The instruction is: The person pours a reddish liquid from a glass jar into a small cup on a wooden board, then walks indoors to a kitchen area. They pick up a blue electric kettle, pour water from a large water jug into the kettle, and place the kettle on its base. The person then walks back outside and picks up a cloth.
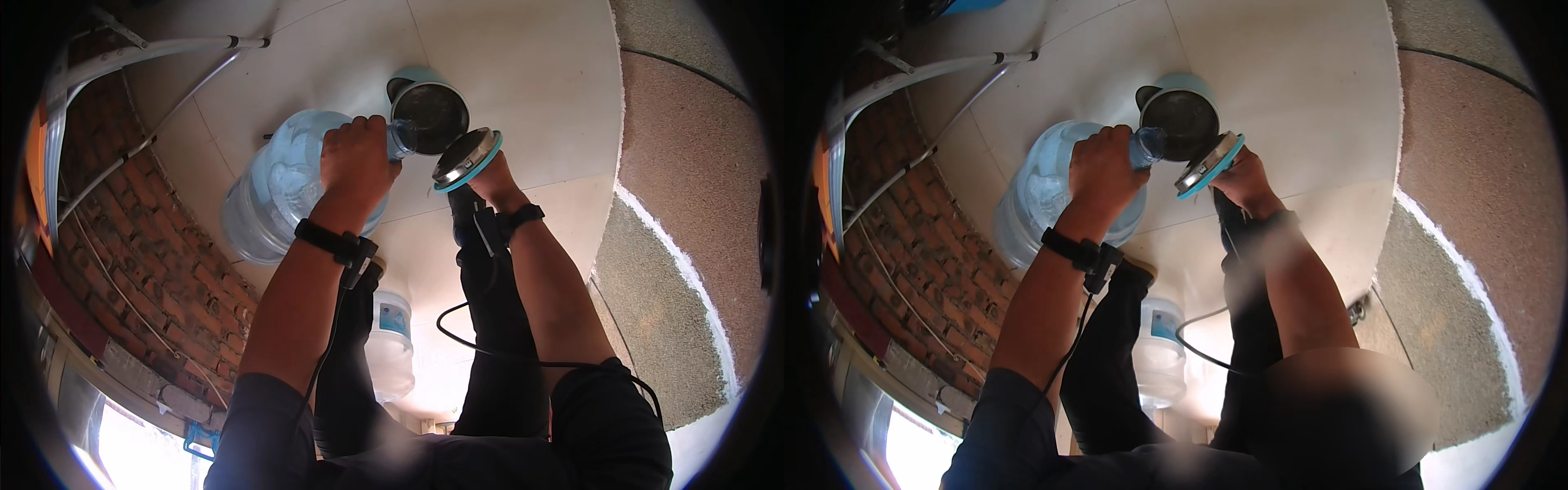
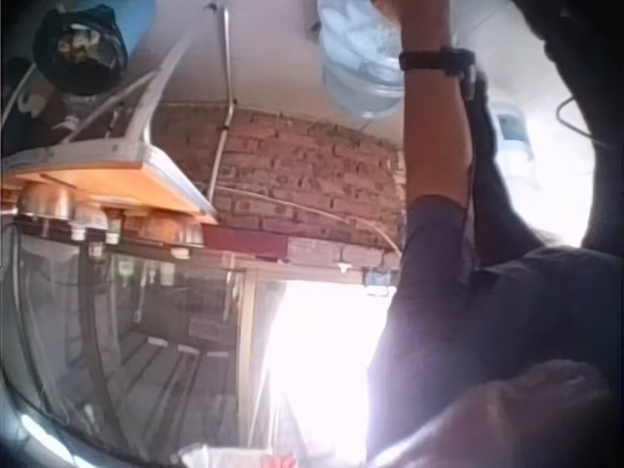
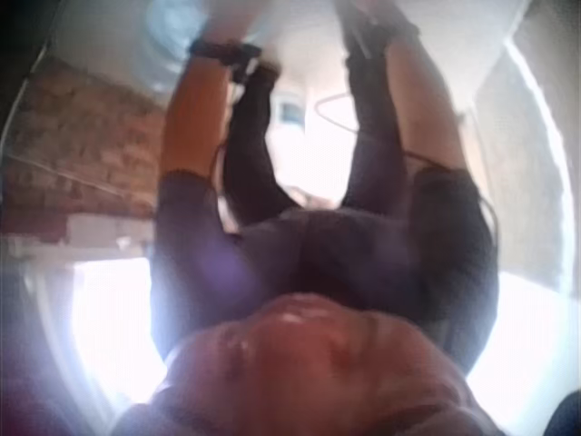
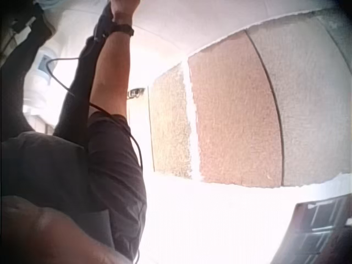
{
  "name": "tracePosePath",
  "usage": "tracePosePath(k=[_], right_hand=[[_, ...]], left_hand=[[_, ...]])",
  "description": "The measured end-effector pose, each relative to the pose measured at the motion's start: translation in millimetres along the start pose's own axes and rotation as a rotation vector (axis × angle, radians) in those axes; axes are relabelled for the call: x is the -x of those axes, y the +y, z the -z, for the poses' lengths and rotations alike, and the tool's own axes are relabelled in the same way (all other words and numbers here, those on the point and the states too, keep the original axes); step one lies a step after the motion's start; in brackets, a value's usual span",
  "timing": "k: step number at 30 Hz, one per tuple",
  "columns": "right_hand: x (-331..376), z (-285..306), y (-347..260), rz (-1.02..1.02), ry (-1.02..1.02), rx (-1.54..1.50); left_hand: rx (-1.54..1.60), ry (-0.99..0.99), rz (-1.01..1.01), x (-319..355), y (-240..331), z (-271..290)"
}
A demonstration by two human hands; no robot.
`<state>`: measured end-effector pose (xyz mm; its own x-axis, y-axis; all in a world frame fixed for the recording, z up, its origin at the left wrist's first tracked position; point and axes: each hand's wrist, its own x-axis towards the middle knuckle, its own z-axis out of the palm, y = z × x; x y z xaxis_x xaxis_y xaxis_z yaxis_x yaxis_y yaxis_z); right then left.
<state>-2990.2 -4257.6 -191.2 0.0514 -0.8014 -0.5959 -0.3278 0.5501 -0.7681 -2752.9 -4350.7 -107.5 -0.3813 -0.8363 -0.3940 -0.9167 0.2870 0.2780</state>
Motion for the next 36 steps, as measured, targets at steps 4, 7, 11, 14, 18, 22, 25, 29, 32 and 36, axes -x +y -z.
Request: tracePosePath(k=[4, 7, 11, 14, 18, 22, 25, 29, 32, 36], right_hand=[[0.0, 0.3, 2.0, 0.024, -0.009, -0.014], [0.2, -0.5, 2.6, 0.021, -0.003, -0.008], [0.9, 1.0, -4.3, 0.013, -0.001, 0.037], [1.0, 0.8, -0.4, -0.001, 0.025, 0.044], [-0.6, -1.7, 9.5, -0.015, 0.069, 0.008], [-0.4, -1.7, 5.6, -0.013, 0.065, -0.002], [-0.3, -2.4, 6.8, -0.011, 0.073, 0.010], [-0.2, -1.2, 4.5, -0.007, 0.069, 0.045], [-0.3, -2.0, 6.7, -0.001, 0.075, 0.040], [-2.0, -2.7, 12.8, 0.008, 0.082, 0.048]], left_hand=[[-0.012, -0.012, 0.003, -0.1, 0.1, 0.0], [-0.016, -0.014, 0.005, 0.0, 0.2, 0.7], [-0.025, -0.026, 0.013, 0.1, 0.8, 1.8], [-0.024, -0.009, 0.005, -0.2, 1.1, 1.1], [-0.031, -0.021, 0.015, -0.8, 2.5, 1.8], [-0.021, -0.024, 0.019, -0.5, 2.4, 1.9], [-0.013, -0.027, 0.020, -0.6, 2.5, 2.8], [-0.009, -0.023, 0.019, -0.3, 2.2, 3.0], [-0.011, -0.030, 0.020, 0.2, 2.3, 2.1], [-0.018, -0.025, 0.014, -0.4, 2.4, 1.8]])
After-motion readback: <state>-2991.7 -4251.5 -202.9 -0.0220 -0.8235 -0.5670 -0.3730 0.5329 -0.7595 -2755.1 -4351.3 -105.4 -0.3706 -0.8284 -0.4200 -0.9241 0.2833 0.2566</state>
